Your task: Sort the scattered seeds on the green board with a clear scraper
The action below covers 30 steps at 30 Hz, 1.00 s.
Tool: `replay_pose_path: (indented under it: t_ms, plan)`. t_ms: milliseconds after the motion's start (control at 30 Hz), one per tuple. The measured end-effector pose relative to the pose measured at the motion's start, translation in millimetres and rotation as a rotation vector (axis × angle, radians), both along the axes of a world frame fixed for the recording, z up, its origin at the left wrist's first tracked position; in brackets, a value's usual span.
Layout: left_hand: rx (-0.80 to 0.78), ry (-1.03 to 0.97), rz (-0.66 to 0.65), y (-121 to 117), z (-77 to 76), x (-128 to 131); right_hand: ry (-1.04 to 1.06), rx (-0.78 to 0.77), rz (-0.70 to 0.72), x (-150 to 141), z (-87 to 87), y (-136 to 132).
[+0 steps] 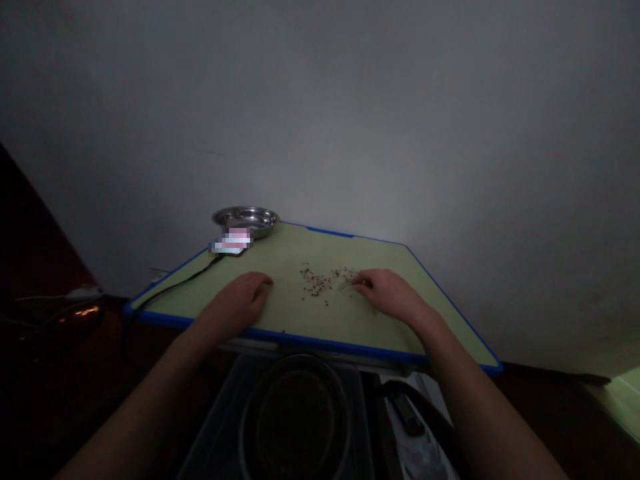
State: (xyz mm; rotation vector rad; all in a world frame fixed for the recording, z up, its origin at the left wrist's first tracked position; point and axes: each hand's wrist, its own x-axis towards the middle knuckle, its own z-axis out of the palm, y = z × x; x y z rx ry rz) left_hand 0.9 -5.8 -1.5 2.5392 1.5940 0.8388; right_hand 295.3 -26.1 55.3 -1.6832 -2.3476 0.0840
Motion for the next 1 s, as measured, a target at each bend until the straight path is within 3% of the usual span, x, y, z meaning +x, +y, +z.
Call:
replay_pose_path:
  t_ms: [167, 333, 800, 1000]
  plan:
    - [-0.003, -0.009, -0.003, 0.6, -0.3, 0.9, 0.030, 0.011, 0.090, -32.3, 7.5, 4.5]
    - [-0.018, 0.011, 0.000, -0.7, 0.7, 0.6, 0.033, 0.013, 0.129, -58.7, -0.4, 12.8]
    - [-0.005, 0.009, -0.015, -2.0, 1.4, 0.1, -0.032, 0.084, 0.113, -51.0, -0.1, 17.5]
    - [-0.001, 0.013, -0.013, -0.9, 0.9, 0.4, -0.036, 0.103, 0.157, -59.4, -5.0, 6.5]
